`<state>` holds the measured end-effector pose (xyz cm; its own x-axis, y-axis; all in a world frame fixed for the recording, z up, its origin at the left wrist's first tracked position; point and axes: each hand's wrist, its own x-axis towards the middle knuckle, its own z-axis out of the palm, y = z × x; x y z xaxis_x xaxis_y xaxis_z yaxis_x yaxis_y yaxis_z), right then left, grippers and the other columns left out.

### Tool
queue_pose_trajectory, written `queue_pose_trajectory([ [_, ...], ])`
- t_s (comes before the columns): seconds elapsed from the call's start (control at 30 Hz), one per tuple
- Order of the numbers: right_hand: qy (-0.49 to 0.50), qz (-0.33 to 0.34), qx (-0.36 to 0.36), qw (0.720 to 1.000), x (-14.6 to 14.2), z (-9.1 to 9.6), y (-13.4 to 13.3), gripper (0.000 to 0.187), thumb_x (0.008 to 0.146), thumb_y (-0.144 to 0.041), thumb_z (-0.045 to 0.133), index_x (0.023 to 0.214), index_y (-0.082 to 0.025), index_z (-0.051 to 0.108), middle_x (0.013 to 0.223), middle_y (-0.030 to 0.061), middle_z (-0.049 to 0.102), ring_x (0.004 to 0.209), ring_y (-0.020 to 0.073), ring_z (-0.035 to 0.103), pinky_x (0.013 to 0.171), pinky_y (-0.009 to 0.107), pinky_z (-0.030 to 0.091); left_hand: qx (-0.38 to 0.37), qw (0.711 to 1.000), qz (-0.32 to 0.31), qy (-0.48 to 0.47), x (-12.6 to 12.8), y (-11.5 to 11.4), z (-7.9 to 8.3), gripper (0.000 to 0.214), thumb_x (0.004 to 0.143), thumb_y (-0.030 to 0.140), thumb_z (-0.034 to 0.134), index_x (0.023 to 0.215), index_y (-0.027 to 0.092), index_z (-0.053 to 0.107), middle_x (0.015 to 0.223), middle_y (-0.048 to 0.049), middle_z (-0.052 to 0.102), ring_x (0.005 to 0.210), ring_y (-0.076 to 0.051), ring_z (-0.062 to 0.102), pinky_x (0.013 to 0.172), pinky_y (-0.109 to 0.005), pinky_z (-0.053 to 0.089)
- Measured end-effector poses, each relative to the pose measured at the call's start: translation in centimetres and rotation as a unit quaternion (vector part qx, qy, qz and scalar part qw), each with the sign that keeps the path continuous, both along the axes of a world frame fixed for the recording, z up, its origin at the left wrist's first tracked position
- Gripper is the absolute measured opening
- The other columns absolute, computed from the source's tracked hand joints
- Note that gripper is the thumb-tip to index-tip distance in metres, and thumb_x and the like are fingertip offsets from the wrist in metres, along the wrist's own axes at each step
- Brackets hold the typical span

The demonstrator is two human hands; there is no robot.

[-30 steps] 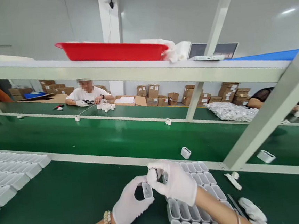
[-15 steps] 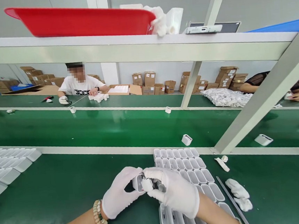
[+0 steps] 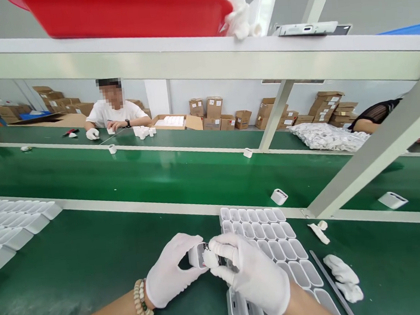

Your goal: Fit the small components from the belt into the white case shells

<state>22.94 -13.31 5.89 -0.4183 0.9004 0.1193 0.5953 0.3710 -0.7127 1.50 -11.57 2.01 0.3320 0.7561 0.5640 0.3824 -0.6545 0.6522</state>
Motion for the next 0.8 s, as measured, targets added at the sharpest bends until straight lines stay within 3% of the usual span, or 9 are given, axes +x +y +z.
queue_pose_trajectory([
  [0.27, 0.063, -0.010, -0.045, 0.997, 0.2, -1.3, -0.1, 0.019, 0.087, -0.027, 0.059, 0.106, -0.028, 0.058, 0.108, 0.0058, 0.067, 0.097, 0.0220, 0.067, 0.082, 0.037, 0.060, -0.022, 0.999, 0.001, 0.037, -0.1, -0.2, -0.1, 0.037, 0.078, 0.026, 0.074, 0.114, 0.025, 0.063, 0.102, -0.0056, 0.071, 0.096, -0.024, 0.068, 0.087, -0.039, 0.057],
  [0.37, 0.047, -0.009, -0.031, 0.998, 0.1, -1.4, -0.2, 0.022, 0.088, -0.028, 0.060, 0.110, -0.028, 0.056, 0.111, 0.0063, 0.066, 0.100, 0.0228, 0.066, 0.084, 0.038, 0.058, -0.028, 0.999, 0.003, 0.045, -0.1, -0.3, 0.0, 0.037, 0.078, 0.026, 0.074, 0.113, 0.025, 0.063, 0.102, -0.0049, 0.071, 0.095, -0.024, 0.068, 0.086, -0.039, 0.057],
  [0.43, 0.010, -0.009, -0.005, 1.000, -0.1, -0.9, 0.0, 0.019, 0.088, -0.027, 0.060, 0.107, -0.027, 0.056, 0.109, 0.0053, 0.067, 0.098, 0.0225, 0.065, 0.084, 0.038, 0.056, -0.031, 0.998, 0.005, 0.046, -0.1, -0.3, 0.0, 0.039, 0.077, 0.025, 0.074, 0.114, 0.025, 0.063, 0.100, -0.0043, 0.071, 0.093, -0.024, 0.068, 0.085, -0.038, 0.057],
  [0.53, -0.049, 0.022, 0.019, 0.998, -0.8, 0.3, 0.4, 0.003, 0.090, -0.024, 0.057, 0.087, -0.025, 0.055, 0.095, 0.0017, 0.066, 0.084, 0.0190, 0.063, 0.075, 0.033, 0.053, -0.036, 0.998, 0.005, 0.051, -0.1, -0.3, 0.0, 0.041, 0.076, 0.023, 0.075, 0.115, 0.025, 0.062, 0.098, -0.0034, 0.071, 0.092, -0.023, 0.067, 0.084, -0.038, 0.057],
  [0.7, -0.141, 0.033, 0.018, 0.989, -2.1, 2.1, 0.5, 0.023, 0.078, -0.010, 0.062, 0.077, -0.023, 0.043, 0.079, -0.0039, 0.056, 0.067, 0.0149, 0.050, 0.060, 0.029, 0.040, -0.052, 0.998, 0.009, 0.034, -0.2, -0.4, -0.4, 0.043, 0.073, 0.020, 0.077, 0.114, 0.024, 0.062, 0.098, -0.0039, 0.070, 0.090, -0.023, 0.066, 0.082, -0.039, 0.057],
  [0.8, -0.130, 0.053, 0.025, 0.990, -2.4, 2.5, 0.4, 0.017, 0.085, -0.011, 0.053, 0.079, -0.023, 0.042, 0.084, -0.0023, 0.056, 0.068, 0.0142, 0.050, 0.062, 0.028, 0.039, -0.057, 0.998, 0.016, 0.018, -0.1, -0.4, -0.5, 0.045, 0.072, 0.019, 0.078, 0.113, 0.023, 0.062, 0.098, -0.0039, 0.069, 0.089, -0.022, 0.066, 0.082, -0.039, 0.057],
])
